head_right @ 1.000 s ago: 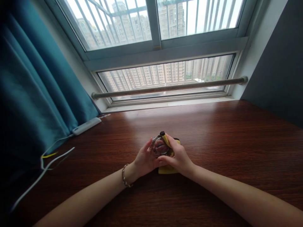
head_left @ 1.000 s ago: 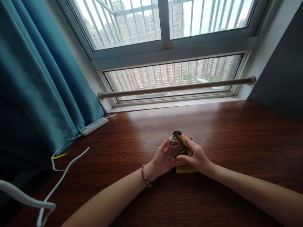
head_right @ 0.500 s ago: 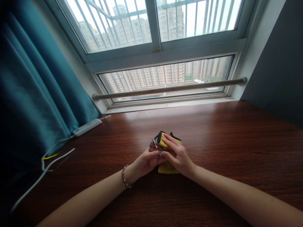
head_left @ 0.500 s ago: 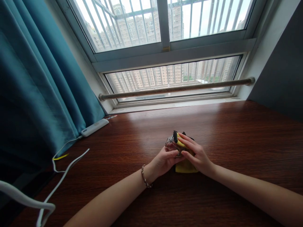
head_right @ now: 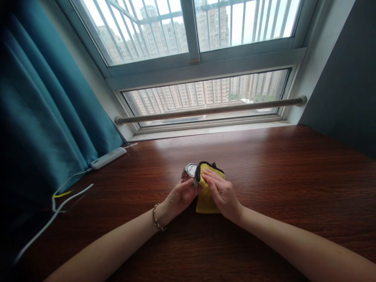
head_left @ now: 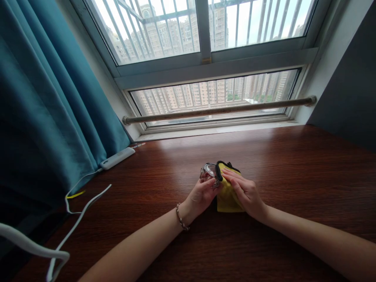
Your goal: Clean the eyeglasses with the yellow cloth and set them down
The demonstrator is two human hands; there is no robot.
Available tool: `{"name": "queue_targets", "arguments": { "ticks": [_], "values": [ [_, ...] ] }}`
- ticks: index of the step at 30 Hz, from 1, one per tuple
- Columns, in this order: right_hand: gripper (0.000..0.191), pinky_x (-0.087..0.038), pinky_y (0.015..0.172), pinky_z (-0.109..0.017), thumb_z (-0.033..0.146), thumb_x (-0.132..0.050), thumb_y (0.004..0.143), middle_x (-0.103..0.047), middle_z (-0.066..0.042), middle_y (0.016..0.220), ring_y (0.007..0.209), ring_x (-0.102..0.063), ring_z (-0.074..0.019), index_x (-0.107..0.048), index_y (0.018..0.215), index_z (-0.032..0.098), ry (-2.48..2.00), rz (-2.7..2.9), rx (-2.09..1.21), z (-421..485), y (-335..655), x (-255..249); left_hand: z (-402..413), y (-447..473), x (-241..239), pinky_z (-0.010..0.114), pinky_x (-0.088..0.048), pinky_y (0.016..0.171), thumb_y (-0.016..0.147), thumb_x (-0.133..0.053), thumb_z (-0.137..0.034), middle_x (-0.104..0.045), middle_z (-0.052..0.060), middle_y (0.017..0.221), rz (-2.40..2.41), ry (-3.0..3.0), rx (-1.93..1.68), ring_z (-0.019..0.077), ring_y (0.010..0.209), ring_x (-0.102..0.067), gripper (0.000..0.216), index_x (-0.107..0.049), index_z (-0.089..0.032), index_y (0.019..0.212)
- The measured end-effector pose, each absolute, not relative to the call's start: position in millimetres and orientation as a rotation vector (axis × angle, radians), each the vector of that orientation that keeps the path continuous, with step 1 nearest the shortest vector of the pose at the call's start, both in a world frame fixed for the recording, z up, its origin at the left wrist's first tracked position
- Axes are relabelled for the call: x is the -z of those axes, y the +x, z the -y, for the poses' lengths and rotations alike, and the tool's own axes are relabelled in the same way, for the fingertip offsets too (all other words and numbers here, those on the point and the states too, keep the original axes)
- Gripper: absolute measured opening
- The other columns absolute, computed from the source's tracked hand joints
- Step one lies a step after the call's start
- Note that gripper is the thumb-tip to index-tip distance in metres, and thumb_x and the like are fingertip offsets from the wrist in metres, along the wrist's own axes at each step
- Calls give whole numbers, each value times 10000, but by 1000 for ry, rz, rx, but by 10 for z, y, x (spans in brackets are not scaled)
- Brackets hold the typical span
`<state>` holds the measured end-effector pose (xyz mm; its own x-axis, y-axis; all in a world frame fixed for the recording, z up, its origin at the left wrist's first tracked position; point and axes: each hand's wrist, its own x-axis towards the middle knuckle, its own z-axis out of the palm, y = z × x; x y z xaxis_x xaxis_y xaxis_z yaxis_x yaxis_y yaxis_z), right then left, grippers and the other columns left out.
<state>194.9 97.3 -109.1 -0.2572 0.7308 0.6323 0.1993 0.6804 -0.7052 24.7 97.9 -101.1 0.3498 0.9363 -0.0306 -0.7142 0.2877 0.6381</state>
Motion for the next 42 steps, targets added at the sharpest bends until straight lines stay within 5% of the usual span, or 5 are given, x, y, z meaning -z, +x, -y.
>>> {"name": "queue_targets", "arguments": {
  "ticks": [11, 16, 26, 34, 42],
  "values": [
    [470, -250, 1129, -483, 187, -410, 943, -267, -75, 1483, 1374, -231, -261, -368, 1410, 216, -596, 2007, -478, -891, 1997, 1067, -851, 275, 977, 324, -488, 895, 674, -755, -45, -641, 59, 999, -442, 696, -977, 171, 938, -590, 393, -637, -157, 1032],
    [528, -310, 1115, -461, 109, -439, 908, -348, -77, 1441, 1345, -303, -242, -356, 1417, 222, -518, 2045, -457, -879, 1958, 1039, -929, 265, 1027, 247, -506, 769, 739, -717, -73, -638, 53, 918, -451, 628, -1134, 136, 815, -595, 234, -639, -134, 951],
    [392, -464, 963, -436, 296, -543, 829, -606, -96, 1163, 1050, -586, -254, -558, 1198, 164, -1010, 1267, -935, -1229, 2026, 1310, -989, 235, 1057, 379, -454, 946, 760, -729, -152, -627, 108, 1060, -556, 715, -1199, 239, 1014, -596, 284, -589, -112, 1004],
    [549, -280, 1100, -521, 105, -507, 832, -451, -86, 1350, 1302, -350, -269, -394, 1357, 215, -833, 1647, 97, -1177, 2108, 991, -919, 274, 1097, 228, -454, 710, 599, -845, -215, -606, 14, 825, -872, 1151, -1269, 123, 754, -560, 399, -530, -127, 827],
    [641, -312, 1111, -414, 240, -567, 885, -235, -144, 1475, 1353, -269, -255, -251, 1439, 174, -639, 2100, -269, -897, 1961, 1090, -876, 266, 1129, 286, -434, 723, 723, -770, -249, -561, 25, 835, -946, 1744, -1362, 157, 769, -528, 255, -539, -154, 771]
  ]
}}
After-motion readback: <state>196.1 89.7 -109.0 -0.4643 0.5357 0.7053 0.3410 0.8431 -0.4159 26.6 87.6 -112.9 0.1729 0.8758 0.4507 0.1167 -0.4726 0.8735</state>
